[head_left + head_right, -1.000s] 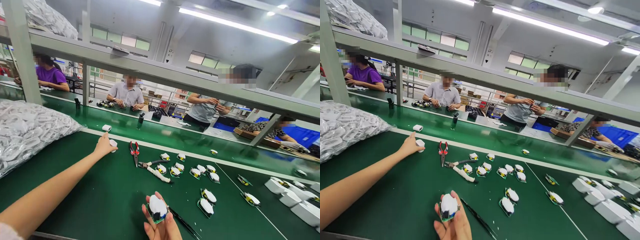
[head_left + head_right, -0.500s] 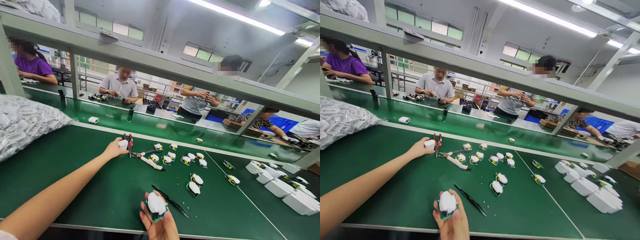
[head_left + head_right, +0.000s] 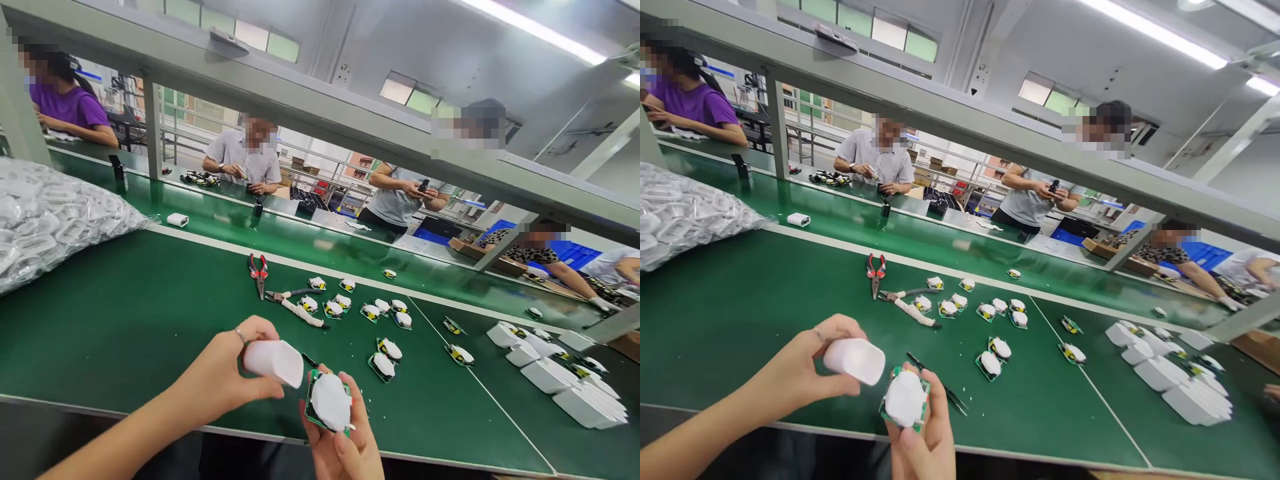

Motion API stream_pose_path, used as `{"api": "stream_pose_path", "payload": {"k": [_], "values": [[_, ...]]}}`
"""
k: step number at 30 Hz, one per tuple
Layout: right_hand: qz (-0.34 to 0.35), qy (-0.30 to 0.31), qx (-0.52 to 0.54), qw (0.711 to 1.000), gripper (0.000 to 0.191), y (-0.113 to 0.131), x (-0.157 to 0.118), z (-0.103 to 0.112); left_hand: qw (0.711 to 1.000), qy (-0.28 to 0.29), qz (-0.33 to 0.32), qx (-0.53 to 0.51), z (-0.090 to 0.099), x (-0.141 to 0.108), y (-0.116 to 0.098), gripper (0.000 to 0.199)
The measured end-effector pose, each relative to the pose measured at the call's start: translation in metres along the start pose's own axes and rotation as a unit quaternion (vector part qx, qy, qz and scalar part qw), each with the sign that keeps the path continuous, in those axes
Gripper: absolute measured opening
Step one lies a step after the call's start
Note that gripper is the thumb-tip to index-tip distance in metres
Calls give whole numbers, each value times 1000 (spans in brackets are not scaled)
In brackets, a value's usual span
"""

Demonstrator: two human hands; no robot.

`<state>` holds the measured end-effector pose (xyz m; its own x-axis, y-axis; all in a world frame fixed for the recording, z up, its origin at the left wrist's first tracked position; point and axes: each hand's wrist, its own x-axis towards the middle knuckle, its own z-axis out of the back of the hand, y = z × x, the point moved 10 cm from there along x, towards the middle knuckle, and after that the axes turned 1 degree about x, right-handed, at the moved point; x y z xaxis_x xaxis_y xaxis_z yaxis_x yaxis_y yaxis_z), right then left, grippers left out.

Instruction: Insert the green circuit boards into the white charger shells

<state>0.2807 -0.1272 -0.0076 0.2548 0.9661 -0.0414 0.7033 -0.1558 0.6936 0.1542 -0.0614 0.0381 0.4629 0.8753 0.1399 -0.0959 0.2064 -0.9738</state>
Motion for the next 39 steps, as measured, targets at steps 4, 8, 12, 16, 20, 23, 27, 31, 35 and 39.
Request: {"api": "stream_pose_path", "payload": {"k": [4,8,12,16,20,23,27,31,35,39], "values": [[27,-7,-69,997,52,11,-7,1,940,2,94,-329,-19,-19,33,43],[49,-4,-126,991,53,18,-14,-3,860,-36,163,-481,-38,-38,55,47],[59,15,-186,981,53,17,-21,-11,841,-49,216,-493,-49,-47,61,55],[93,43,-248,963,50,18,-26,-20,842,-37,217,-493,-53,-48,58,62],[131,59,-290,946,49,22,-28,-25,837,-30,226,-497,-58,-50,57,63],[144,62,-304,940,49,23,-29,-26,832,-29,231,-504,-60,-51,55,62],[130,39,-306,942,49,22,-28,-22,828,-31,240,-506,-61,-51,56,60],[112,-1,-302,947,51,23,-27,-16,821,-33,252,-511,-63,-52,59,58],[104,-20,-297,949,53,22,-28,-13,813,-24,258,-521,-68,-52,62,51],[110,-31,-271,956,51,22,-28,-14,821,-16,257,-509,-71,-51,61,37]]}}
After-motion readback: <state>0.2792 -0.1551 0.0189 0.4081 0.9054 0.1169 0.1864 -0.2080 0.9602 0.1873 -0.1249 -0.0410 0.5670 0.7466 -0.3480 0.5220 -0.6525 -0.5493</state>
